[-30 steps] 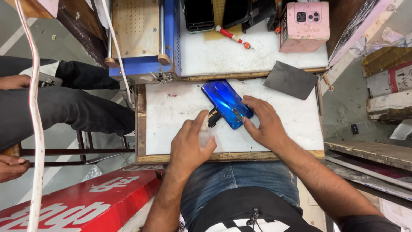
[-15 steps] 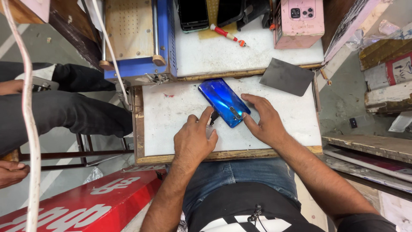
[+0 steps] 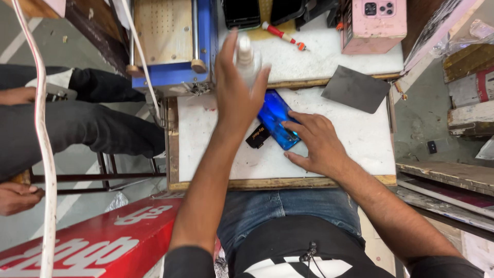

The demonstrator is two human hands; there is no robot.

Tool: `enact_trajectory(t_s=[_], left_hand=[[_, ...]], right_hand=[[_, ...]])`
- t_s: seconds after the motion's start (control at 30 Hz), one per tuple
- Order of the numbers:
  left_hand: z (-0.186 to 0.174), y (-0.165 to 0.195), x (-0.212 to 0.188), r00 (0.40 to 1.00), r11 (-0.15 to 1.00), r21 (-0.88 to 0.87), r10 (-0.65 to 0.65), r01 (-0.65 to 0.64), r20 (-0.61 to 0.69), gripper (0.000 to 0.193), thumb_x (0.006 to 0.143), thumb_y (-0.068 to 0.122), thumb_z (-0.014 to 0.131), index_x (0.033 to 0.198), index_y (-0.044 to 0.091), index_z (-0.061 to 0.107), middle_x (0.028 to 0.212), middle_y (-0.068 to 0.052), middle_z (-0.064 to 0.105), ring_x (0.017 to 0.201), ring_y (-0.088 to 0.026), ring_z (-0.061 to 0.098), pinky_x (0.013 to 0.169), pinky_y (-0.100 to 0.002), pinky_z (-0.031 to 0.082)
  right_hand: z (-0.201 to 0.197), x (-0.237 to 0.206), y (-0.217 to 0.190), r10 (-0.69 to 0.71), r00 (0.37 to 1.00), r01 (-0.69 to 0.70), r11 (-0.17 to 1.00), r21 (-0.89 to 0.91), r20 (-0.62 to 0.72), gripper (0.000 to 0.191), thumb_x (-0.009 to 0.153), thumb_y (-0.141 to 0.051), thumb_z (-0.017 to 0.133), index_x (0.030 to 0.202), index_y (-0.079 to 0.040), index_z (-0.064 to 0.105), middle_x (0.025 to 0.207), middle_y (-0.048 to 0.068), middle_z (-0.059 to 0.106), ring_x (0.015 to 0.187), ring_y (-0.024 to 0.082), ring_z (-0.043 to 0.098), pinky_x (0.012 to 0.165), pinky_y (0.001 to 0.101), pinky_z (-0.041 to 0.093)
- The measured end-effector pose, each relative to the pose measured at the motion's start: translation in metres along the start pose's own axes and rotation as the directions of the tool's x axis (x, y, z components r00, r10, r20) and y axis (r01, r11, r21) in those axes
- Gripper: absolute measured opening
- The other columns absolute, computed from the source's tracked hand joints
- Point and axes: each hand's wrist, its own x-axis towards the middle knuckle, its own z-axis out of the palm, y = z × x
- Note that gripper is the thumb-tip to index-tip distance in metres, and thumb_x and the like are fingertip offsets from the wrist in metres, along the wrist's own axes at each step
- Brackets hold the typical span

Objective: The person pries open the back cover of a blue smartphone using a black opening tool, working around the edges of the device. They then remove the back cover, exposing the internal battery and components, and use a red-handled screwdriver to work on the phone's internals. At the end they hold up a different smartphone and tap its screen.

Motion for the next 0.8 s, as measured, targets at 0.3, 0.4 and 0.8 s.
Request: enact_trajectory(t_s=[0.3,0.4,0.8], left_hand=[[-0.006,0.028,-0.042,0.99,0.978,0.155,-0.144,0.142,-0.001,0.062,0.101,0.016,0.075,0.15,0.002,0.042,0.146,-0.023,0.049,0.137,-0.042,0.051,0.114,-0.05,0.045],[-0.023,0.04,-0.076,0.858,0.833,0.428,-0.468,0.349,0.212,0.037,0.095,0.024,0.074,0.125,0.002,0.068,0.117,-0.019,0.066,0.11,-0.04,0.06,0.096,-0.05,0.05],[-0.042,0.021,-0.091,0.569,0.698,0.141,-0.669,0.702,0.479,0.029,0.095,0.024,0.066,0.118,0.007,0.064,0.097,-0.014,0.077,0.08,-0.027,0.074,0.075,-0.041,0.056]], right_hand=[[-0.007,-0.025,-0.003,0.009,1.0,-0.009,0.999,-0.046,-0.017,0.072,0.071,-0.031,0.087,0.136,-0.015,0.06,0.15,0.009,0.054,0.113,0.035,0.053,0.107,0.0512,0.042],[-0.009,-0.014,0.007,0.014,0.999,-0.017,0.997,-0.073,-0.032,0.075,0.068,-0.034,0.089,0.135,-0.015,0.06,0.147,0.012,0.055,0.105,0.037,0.053,0.101,0.0504,0.043],[0.019,0.002,-0.009,0.07,0.997,-0.071,0.992,-0.1,-0.01,0.079,0.071,-0.037,0.088,0.139,-0.012,0.058,0.148,0.017,0.056,0.102,0.036,0.054,0.099,0.049,0.045]])
